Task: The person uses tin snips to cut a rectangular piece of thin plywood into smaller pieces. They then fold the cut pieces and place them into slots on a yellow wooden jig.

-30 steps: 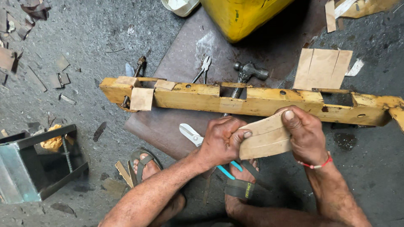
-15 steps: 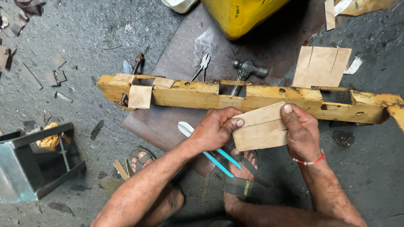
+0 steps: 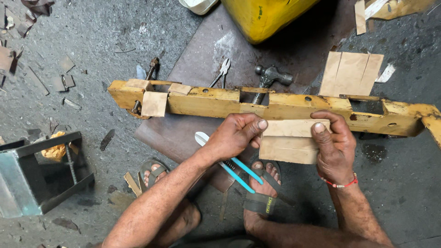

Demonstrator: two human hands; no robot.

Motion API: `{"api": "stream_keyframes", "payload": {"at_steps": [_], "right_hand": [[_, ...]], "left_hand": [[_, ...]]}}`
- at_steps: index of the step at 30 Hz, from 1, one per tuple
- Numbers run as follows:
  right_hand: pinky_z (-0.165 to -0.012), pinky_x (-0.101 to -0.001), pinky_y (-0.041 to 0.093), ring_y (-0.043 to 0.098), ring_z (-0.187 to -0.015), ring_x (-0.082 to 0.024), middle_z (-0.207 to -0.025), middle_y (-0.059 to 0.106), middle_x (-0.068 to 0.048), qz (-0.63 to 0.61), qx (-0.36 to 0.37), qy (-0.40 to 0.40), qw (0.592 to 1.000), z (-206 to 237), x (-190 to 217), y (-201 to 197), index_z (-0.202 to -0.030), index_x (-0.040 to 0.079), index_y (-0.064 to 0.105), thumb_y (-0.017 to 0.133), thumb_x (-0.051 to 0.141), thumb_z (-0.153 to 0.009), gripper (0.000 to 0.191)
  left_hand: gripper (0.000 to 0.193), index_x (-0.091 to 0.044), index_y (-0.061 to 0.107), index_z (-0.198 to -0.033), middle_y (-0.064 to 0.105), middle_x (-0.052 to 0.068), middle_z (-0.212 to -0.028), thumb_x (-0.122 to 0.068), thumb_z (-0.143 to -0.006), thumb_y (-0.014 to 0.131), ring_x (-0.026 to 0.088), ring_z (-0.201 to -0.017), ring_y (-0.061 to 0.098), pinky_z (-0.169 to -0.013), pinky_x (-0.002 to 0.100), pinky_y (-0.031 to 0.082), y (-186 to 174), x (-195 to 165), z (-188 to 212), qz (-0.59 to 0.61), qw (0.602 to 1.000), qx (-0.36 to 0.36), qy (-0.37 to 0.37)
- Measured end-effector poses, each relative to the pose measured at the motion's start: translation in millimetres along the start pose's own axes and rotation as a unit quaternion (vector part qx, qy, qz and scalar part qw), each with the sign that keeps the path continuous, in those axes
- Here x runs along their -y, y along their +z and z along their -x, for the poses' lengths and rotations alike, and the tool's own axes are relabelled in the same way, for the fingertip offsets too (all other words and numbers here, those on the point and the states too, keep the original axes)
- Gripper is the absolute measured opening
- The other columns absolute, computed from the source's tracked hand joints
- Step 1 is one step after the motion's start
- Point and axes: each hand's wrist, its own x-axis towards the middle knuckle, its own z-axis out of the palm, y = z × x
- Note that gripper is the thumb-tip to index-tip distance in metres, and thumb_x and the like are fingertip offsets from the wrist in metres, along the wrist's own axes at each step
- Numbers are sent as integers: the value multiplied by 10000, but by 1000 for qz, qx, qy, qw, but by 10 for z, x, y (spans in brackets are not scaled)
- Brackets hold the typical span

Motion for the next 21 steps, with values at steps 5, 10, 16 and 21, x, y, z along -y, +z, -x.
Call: {"api": "stream_keyframes", "payload": {"at_steps": [5,10,16,21], "right_hand": [[-822,-213,478,546,-944,-58,-1091,623,0,37,-9,-3,999,184,-52,148,-1264,30,580,684,190,-1056,282],[-849,-242,549,614,-1004,-88,-1130,634,-31,80,22,-25,996,216,-40,176,-1238,24,554,783,142,-934,398],[-872,-260,556,636,-966,-103,-1102,668,-45,-54,-113,-35,991,77,-127,139,-1241,28,578,846,161,-916,442],[-927,-250,545,627,-1003,-109,-1136,679,-62,-111,-169,-68,977,115,-204,276,-1234,1,592,842,157,-967,398]], "left_hand": [[181,-30,702,-971,677,51,-743,-194,-1000,630,123,-703,622,-676,309,527,155,-54,98,-143,965,-171,140],[174,-35,722,-991,712,55,-797,-192,-1007,649,98,-745,655,-694,300,541,182,-41,68,-161,947,-205,190],[344,-38,627,-1308,709,-28,-1002,-178,-999,682,52,-869,616,-748,254,534,166,14,-47,168,983,-44,64],[365,17,643,-1251,742,11,-939,-109,-923,743,98,-747,651,-687,250,549,427,-9,-8,193,971,-117,78]]}}
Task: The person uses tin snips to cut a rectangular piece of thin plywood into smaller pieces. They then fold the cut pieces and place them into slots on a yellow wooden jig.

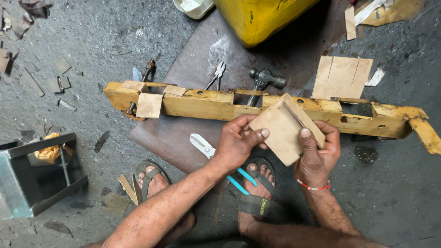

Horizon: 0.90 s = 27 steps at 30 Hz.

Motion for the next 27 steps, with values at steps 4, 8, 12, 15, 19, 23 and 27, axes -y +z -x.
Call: {"api": "stream_keyframes", "payload": {"at_steps": [4,8,12,15,19,23,27], "right_hand": [[-900,-277,537,627,-1009,-132,-1188,658,-103,216,165,-59,961,-13,219,-2,-1209,-36,576,780,93,-922,375],[-896,-299,578,674,-1054,-157,-1177,647,-118,331,249,-72,907,-77,412,55,-1371,-91,472,816,83,-767,717],[-809,-259,580,686,-931,-100,-1089,725,-85,217,243,39,945,-22,393,142,-1353,-77,582,725,42,-888,501],[-704,-216,523,653,-839,-67,-995,740,-56,187,234,65,952,62,377,108,-1281,-55,651,656,49,-914,382],[-661,-203,499,609,-756,-46,-896,713,-43,232,228,35,945,133,369,68,-1229,-48,672,651,52,-909,336],[-612,-213,495,615,-699,-48,-823,721,-55,288,237,12,928,133,430,92,-1158,-46,685,686,41,-896,275],[-625,-235,532,659,-696,-65,-805,736,-67,298,254,-16,920,133,513,168,-1158,-47,677,694,30,-881,287]], "left_hand": [[260,-2,703,-1182,690,-14,-911,-123,-961,767,33,-815,584,-726,223,510,-201,-178,-35,-145,985,15,94],[210,-33,741,-1100,695,-49,-824,-154,-931,768,11,-734,576,-664,211,508,-392,-357,-88,-217,971,94,40],[167,-11,766,-975,632,-42,-737,-167,-929,808,15,-680,514,-605,214,458,-331,-455,-105,-281,956,75,49],[192,-17,735,-995,756,-62,-809,-147,-864,790,-6,-710,676,-647,204,580,-283,-529,-91,-154,987,40,17],[187,-11,730,-870,656,-52,-681,-170,-846,825,-13,-619,538,-539,204,474,-297,-613,-33,-285,958,-1,35],[267,-28,654,-784,616,-45,-645,-201,-784,857,1,-600,525,-511,218,460,-294,-645,-46,-343,937,-4,68],[376,-29,537,-699,549,-23,-600,-211,-747,863,33,-570,475,-474,259,419,-290,-636,-65,-385,922,11,50]]}}
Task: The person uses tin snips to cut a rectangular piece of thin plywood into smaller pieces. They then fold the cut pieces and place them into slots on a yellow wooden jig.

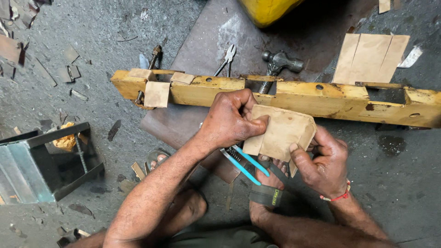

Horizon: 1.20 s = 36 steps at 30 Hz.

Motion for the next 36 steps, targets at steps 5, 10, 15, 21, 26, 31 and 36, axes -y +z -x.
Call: {"api": "stream_keyframes", "payload": {"at_steps": [5,10,15,21,26,31,36], "right_hand": [[-750,-310,576,716,-855,-149,-956,734,-118,10,-37,-97,995,-34,107,79,-1207,-99,617,672,21,-854,377],[-541,-343,520,646,-542,-173,-691,670,-111,137,-33,-161,977,-17,193,246,-1140,-142,653,763,69,-723,480],[-628,-361,552,689,-703,-233,-860,697,-160,137,-63,-216,965,9,139,391,-1197,-139,606,712,86,-835,439],[-729,-276,574,703,-838,-107,-953,772,-79,-35,-100,-21,994,-89,-59,179,-1120,-44,727,693,101,-1029,175],[-753,-263,579,701,-847,-94,-961,773,-92,-49,-104,-34,993,-97,-22,188,-1122,-43,725,696,120,-1022,193],[-656,-268,581,741,-739,-119,-873,778,-95,18,-106,-41,993,-32,90,258,-1079,-36,727,701,105,-995,166],[-642,-280,574,759,-739,-146,-851,766,-106,31,-125,-60,990,54,89,352,-1100,-37,714,692,96,-991,173]], "left_hand": [[314,-47,558,-723,579,-6,-629,-177,-773,839,56,-579,520,-509,274,456,55,68,26,4,992,-76,105],[320,-31,493,-707,540,74,-634,-93,-774,800,136,-558,514,-520,320,420,151,118,37,-60,969,-152,186],[298,-30,477,-753,530,90,-701,-74,-808,767,173,-640,528,-582,358,448,215,74,85,-78,939,-230,243],[174,-28,663,-964,631,22,-911,-107,-893,801,112,-833,559,-763,294,474,-11,116,81,255,959,80,95],[288,-52,670,-1157,710,28,-1134,-144,-899,756,127,-1098,662,-1012,308,525,26,228,20,572,800,175,-54],[370,7,684,-1239,737,97,-1140,-74,-892,784,163,-1057,696,-977,328,557,127,290,62,510,833,203,-76],[249,14,691,-1056,762,98,-1002,-19,-849,824,130,-914,731,-828,290,619,291,294,113,441,892,100,-22]]}}
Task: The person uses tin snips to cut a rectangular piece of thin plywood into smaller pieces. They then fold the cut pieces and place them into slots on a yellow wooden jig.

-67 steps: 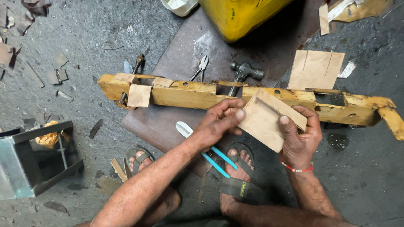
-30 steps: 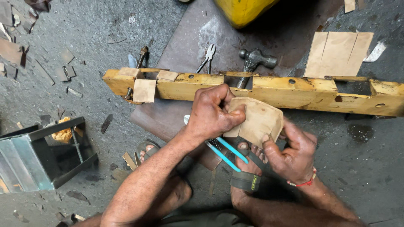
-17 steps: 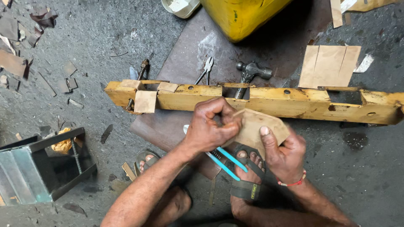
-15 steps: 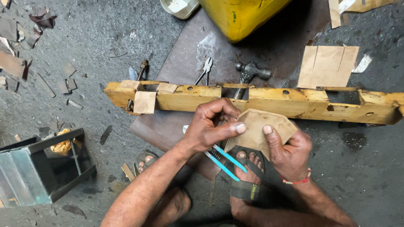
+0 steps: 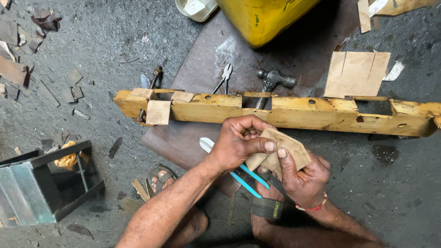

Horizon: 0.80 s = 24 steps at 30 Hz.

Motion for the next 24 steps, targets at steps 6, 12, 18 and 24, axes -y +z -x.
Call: {"api": "stream_keyframes", "payload": {"at_steps": [6,12,18,24], "right_hand": [[-648,-284,571,755,-731,-148,-828,750,-100,13,22,-39,999,55,-72,104,-1090,-34,690,711,83,-970,169],[-594,-263,568,717,-675,-122,-825,758,-86,-60,25,48,997,57,-170,99,-1095,-45,685,674,37,-960,159],[-612,-270,589,755,-693,-129,-831,772,-83,-29,88,23,995,154,-202,64,-1018,-23,677,719,59,-923,132],[-665,-305,594,761,-810,-145,-876,766,-94,21,163,-15,986,265,-236,201,-1153,-34,642,746,108,-872,332]], "left_hand": [[213,-11,647,-902,749,54,-872,-54,-850,849,75,-804,688,-699,259,591,88,31,3,-144,986,-73,49],[225,-26,693,-1034,698,-8,-878,-116,-874,822,44,-790,585,-704,237,515,123,-185,-52,-161,986,-24,18],[197,-18,680,-1005,719,-2,-923,-214,-1028,671,77,-854,626,-784,268,541,82,38,55,-198,976,-47,76],[274,-16,630,-890,636,7,-717,-245,-1041,636,83,-652,588,-627,307,501,15,587,119,-351,891,-253,138]]}}
